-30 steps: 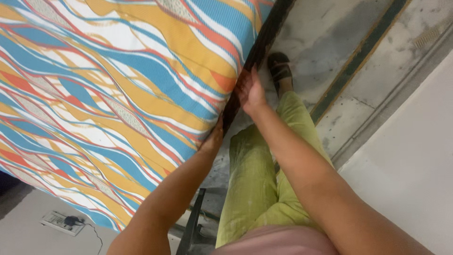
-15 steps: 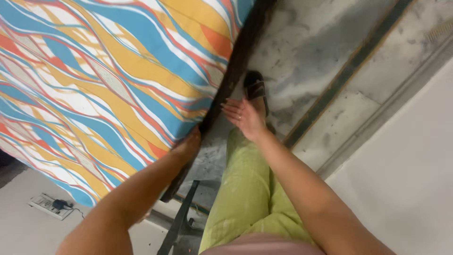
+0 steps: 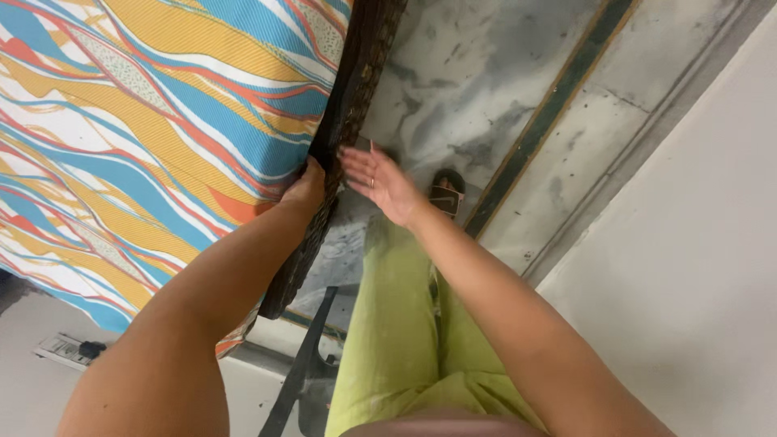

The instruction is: The person adjusts a patterned bedsheet on a mattress, smoothing and tucking the fabric around the edges. The person moves around the bed to reach different sides and corners, ensuring the sheet is evenly spread.

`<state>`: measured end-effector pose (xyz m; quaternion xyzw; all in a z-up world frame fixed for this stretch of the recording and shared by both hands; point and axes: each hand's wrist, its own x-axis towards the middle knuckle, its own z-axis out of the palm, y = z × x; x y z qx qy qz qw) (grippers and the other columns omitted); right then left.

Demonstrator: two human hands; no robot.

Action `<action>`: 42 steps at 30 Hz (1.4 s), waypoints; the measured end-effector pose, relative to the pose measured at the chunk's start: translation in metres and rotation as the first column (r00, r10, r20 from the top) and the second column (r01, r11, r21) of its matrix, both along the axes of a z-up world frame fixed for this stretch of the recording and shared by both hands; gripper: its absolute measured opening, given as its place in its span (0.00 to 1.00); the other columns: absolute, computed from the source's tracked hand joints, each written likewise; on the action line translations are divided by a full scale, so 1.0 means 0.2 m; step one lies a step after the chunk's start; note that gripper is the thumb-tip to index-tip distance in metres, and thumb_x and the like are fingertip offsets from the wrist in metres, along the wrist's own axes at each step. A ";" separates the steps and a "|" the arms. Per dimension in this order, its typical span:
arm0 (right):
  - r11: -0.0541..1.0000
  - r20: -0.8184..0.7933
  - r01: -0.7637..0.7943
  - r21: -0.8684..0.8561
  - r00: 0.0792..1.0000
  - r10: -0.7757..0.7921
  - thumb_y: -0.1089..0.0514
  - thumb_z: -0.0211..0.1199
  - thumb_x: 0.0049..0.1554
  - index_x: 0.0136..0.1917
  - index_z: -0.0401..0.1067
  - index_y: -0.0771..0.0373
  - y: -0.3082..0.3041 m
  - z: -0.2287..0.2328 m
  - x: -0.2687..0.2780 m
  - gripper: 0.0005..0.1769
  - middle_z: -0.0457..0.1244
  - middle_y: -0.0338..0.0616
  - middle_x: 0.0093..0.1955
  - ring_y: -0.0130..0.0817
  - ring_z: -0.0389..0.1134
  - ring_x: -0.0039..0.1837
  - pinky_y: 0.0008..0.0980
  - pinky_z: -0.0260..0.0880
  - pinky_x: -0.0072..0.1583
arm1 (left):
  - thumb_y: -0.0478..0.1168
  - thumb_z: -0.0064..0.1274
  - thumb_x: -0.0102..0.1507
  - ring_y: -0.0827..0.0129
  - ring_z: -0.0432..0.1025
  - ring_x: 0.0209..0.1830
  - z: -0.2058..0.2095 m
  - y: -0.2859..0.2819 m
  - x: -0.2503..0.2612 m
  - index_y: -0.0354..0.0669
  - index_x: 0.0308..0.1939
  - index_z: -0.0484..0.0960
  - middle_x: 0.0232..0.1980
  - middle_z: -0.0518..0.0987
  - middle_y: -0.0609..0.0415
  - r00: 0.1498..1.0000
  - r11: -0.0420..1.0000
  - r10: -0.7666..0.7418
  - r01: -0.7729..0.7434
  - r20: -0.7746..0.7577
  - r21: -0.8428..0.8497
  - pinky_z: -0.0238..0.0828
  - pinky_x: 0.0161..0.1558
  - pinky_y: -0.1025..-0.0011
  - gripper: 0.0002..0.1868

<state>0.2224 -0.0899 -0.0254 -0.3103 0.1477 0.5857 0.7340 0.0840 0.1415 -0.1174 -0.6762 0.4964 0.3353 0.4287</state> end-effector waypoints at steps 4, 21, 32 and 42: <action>0.983 -0.038 0.185 0.010 0.982 -0.184 0.24 0.41 0.62 0.83 0.47 0.61 0.16 -0.03 0.05 0.51 0.45 0.54 0.85 0.47 0.43 0.86 0.46 0.42 0.81 | 0.38 0.51 0.62 0.42 0.71 0.57 -0.02 -0.03 -0.02 0.36 0.55 0.83 0.58 0.79 0.38 0.990 0.991 0.120 -0.124 -0.070 -0.054 0.62 0.57 0.33 0.19; 0.912 0.035 0.405 -0.062 0.914 -0.403 0.16 0.40 0.56 0.83 0.49 0.67 0.68 -0.09 0.01 0.62 0.47 0.59 0.85 0.53 0.44 0.85 0.50 0.37 0.81 | 0.42 0.48 0.65 0.42 0.73 0.56 0.03 -0.04 -0.14 0.36 0.55 0.85 0.57 0.81 0.40 0.990 0.989 -0.073 0.056 0.119 0.140 0.67 0.56 0.37 0.20; 0.874 -0.084 0.336 -0.351 0.918 -0.387 0.25 0.48 0.59 0.77 0.60 0.64 0.57 -0.04 -0.85 0.48 0.55 0.53 0.78 0.48 0.54 0.79 0.48 0.51 0.76 | 0.46 0.47 0.66 0.43 0.73 0.58 0.70 -0.02 -1.06 0.37 0.58 0.84 0.60 0.80 0.41 0.999 0.988 -0.027 0.033 -0.041 0.148 0.68 0.57 0.39 0.22; 0.866 -0.089 0.208 -0.454 0.957 -0.277 0.26 0.50 0.63 0.67 0.66 0.67 0.51 -0.22 -0.99 0.42 0.61 0.50 0.65 0.45 0.63 0.67 0.41 0.64 0.69 | 0.47 0.43 0.68 0.45 0.63 0.70 0.49 -0.12 -1.23 0.39 0.65 0.77 0.71 0.71 0.42 0.999 0.960 0.022 -0.010 -0.038 0.281 0.61 0.64 0.39 0.25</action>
